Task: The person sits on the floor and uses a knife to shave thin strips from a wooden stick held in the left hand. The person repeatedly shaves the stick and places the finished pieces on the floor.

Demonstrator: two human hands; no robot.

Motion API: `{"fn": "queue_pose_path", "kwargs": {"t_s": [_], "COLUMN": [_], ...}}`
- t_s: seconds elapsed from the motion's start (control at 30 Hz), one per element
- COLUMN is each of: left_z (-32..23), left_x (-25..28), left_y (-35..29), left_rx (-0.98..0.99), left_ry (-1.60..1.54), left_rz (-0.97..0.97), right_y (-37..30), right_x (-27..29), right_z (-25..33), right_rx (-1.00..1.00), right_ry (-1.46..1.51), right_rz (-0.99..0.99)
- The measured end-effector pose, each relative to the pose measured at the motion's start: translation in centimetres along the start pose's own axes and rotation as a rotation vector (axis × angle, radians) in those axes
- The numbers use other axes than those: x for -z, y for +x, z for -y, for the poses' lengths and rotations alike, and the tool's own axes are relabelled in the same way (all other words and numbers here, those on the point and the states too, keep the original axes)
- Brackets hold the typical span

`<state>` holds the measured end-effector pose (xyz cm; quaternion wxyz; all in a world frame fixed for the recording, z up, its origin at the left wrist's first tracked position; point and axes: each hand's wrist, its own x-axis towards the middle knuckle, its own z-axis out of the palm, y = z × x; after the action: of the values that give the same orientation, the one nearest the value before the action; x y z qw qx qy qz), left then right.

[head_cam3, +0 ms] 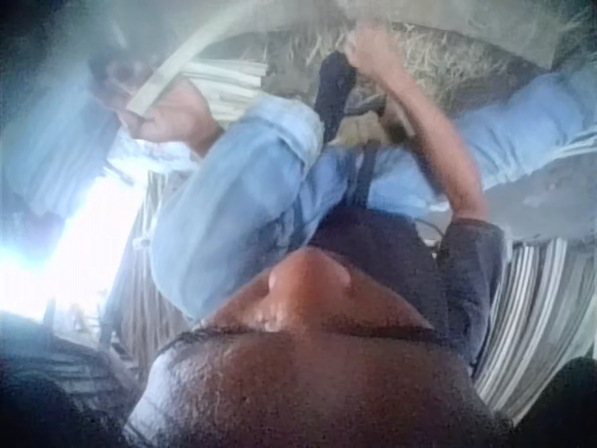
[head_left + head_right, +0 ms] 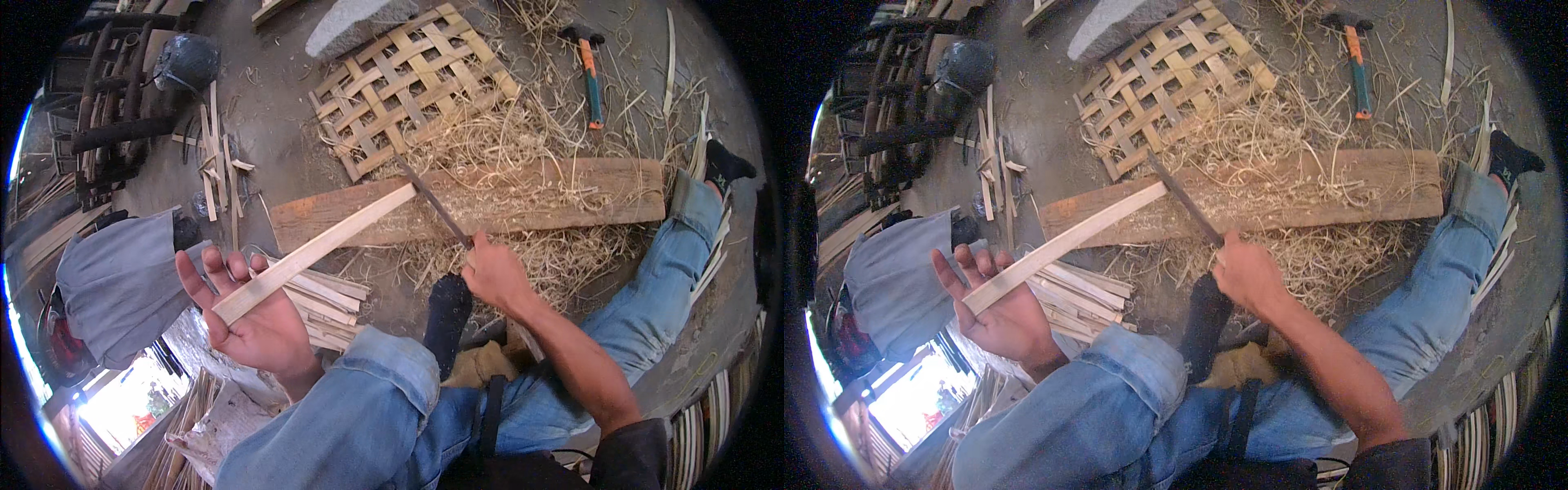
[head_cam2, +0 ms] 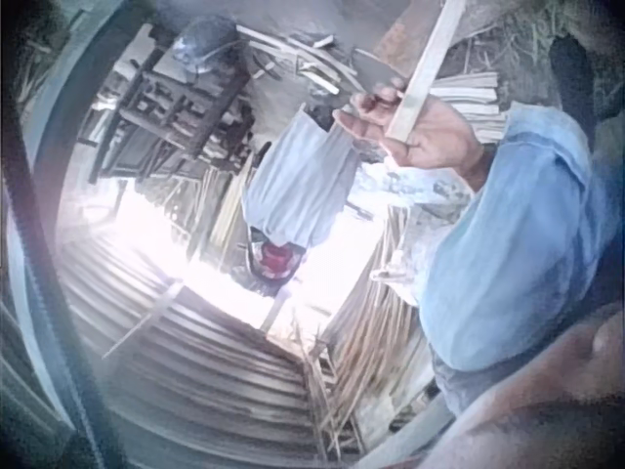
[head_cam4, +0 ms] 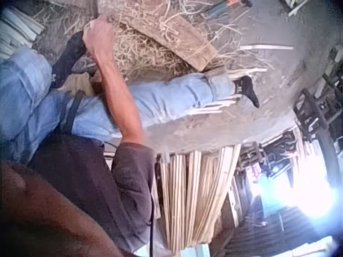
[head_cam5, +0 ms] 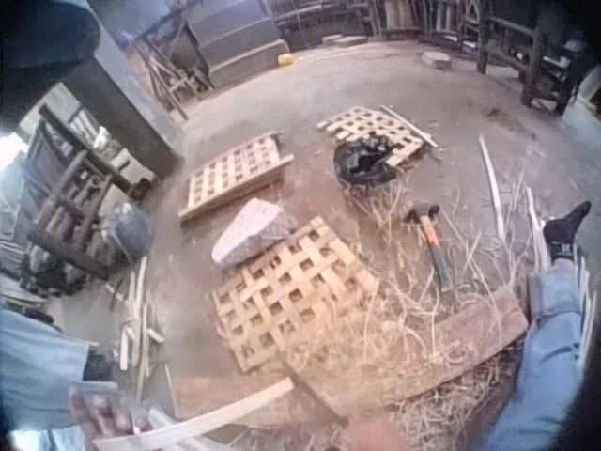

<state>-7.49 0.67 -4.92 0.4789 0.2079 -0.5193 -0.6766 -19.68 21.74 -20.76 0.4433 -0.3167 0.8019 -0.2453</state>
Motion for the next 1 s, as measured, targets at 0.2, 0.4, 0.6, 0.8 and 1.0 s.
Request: {"fn": "queue_pose_path", "kwargs": {"t_s": [0.2, 0.4, 0.6, 0.8, 1.0], "left_z": [-0.6, 0.0, 1.0, 1.4, -1.5], "left_x": [2.1, 3.1, 1.7, 0.5, 2.9], "left_y": [0.8, 0.4, 0.0, -1.1, -0.1], "left_rx": [-0.003, -0.012, -0.074, -0.121, -0.111], "left_ry": [0.083, 0.113, -0.192, -0.237, -0.289], "left_rz": [-0.053, -0.233, -0.174, 0.052, 0.110], "right_y": [-0.5, -3.3, -2.3, -4.1, -3.6], "right_x": [-1.0, -1.5, -1.7, -2.0, -4.6], "right_z": [0.6, 4.0, 2.9, 1.8, -3.1], "right_rx": [-0.070, 0.016, -0.052, -0.011, -0.009], "right_ry": [-0.057, 0.167, 0.030, 0.038, -0.137], "right_rz": [-0.007, 0.016, -0.010, 0.042, -0.153]}}
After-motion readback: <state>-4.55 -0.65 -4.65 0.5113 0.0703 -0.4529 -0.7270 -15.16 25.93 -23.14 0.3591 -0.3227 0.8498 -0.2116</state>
